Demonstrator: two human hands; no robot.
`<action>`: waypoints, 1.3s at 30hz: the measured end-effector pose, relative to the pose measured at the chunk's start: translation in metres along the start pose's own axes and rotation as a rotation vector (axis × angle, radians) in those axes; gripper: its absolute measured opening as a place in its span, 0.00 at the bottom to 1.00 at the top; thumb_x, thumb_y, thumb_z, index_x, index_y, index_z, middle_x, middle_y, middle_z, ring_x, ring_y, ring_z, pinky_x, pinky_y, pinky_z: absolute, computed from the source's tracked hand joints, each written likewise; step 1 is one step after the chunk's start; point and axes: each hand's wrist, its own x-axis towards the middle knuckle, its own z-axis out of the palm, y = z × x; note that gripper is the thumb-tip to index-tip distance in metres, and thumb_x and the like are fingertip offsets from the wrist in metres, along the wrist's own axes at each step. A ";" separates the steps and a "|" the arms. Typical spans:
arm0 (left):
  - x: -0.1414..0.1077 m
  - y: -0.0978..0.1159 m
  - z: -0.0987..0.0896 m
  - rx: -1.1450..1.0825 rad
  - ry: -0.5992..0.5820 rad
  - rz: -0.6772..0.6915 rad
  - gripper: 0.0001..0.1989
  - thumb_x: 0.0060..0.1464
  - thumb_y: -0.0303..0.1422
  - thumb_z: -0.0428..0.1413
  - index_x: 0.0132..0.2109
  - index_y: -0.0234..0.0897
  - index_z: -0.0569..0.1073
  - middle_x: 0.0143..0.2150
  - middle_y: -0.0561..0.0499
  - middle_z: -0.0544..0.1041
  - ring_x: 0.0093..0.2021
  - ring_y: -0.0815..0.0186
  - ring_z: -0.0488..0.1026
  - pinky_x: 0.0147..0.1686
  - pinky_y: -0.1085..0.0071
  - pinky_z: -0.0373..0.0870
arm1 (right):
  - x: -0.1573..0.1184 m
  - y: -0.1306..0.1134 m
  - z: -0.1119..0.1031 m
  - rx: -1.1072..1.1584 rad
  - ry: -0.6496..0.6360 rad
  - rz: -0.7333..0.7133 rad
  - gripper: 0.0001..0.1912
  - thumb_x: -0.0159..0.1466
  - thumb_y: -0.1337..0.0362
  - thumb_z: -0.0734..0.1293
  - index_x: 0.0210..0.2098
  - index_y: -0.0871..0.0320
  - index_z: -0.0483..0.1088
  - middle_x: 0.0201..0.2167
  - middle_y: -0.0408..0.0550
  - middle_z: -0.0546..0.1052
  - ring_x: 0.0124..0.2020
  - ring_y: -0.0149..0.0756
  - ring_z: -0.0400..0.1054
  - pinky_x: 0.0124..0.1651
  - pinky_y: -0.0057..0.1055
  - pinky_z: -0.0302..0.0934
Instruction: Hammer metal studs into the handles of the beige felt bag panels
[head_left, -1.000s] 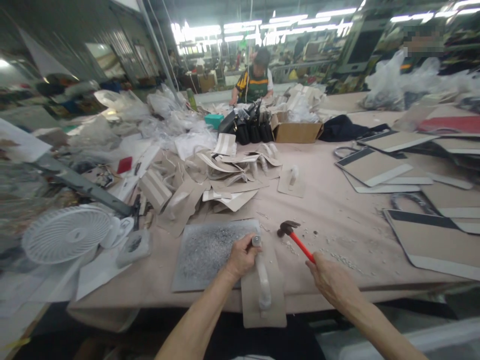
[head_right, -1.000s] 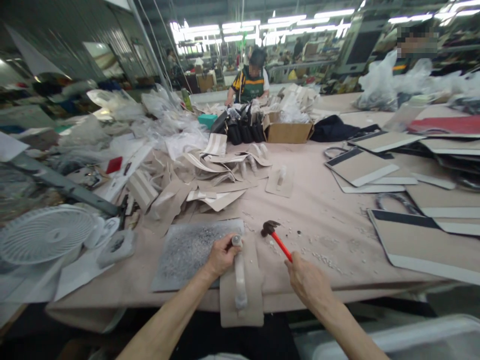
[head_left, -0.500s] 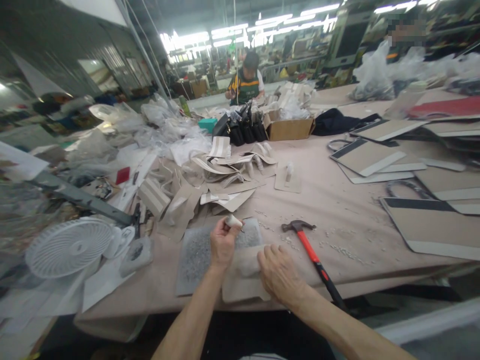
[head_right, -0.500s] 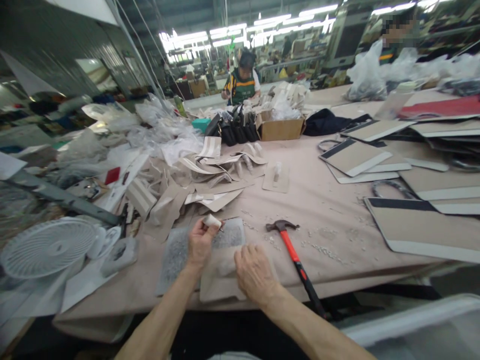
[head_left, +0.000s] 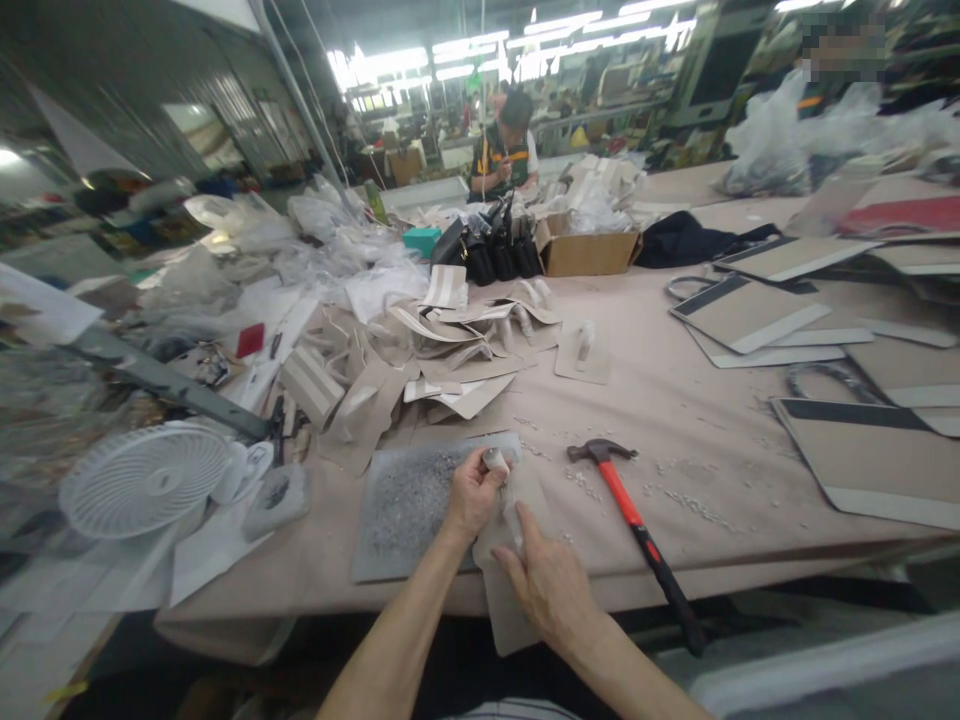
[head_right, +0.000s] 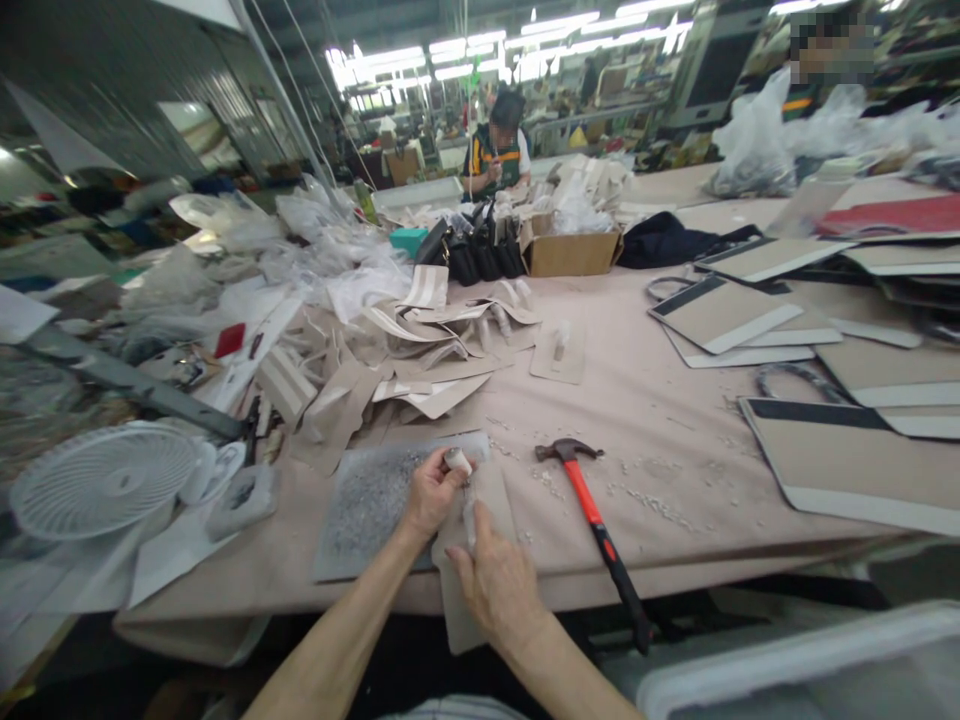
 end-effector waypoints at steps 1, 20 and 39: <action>-0.002 -0.001 -0.002 -0.001 -0.003 0.000 0.15 0.48 0.37 0.64 0.43 0.35 0.75 0.37 0.47 0.84 0.38 0.61 0.81 0.39 0.70 0.74 | 0.000 -0.001 0.000 0.034 -0.006 0.000 0.31 0.68 0.54 0.60 0.65 0.65 0.57 0.35 0.57 0.81 0.36 0.50 0.77 0.36 0.38 0.65; -0.007 -0.004 -0.009 0.135 -0.036 0.034 0.12 0.52 0.33 0.60 0.45 0.36 0.74 0.40 0.45 0.84 0.39 0.61 0.81 0.38 0.69 0.74 | 0.000 0.138 -0.045 -0.302 0.118 0.330 0.10 0.69 0.59 0.57 0.38 0.59 0.65 0.34 0.52 0.71 0.33 0.42 0.70 0.34 0.33 0.56; -0.017 -0.006 -0.009 0.467 -0.138 0.266 0.08 0.54 0.27 0.55 0.41 0.37 0.77 0.31 0.51 0.78 0.31 0.66 0.74 0.33 0.72 0.68 | 0.004 0.044 -0.111 -0.070 0.246 -0.253 0.14 0.68 0.56 0.54 0.29 0.54 0.61 0.14 0.39 0.63 0.14 0.29 0.53 0.22 0.30 0.39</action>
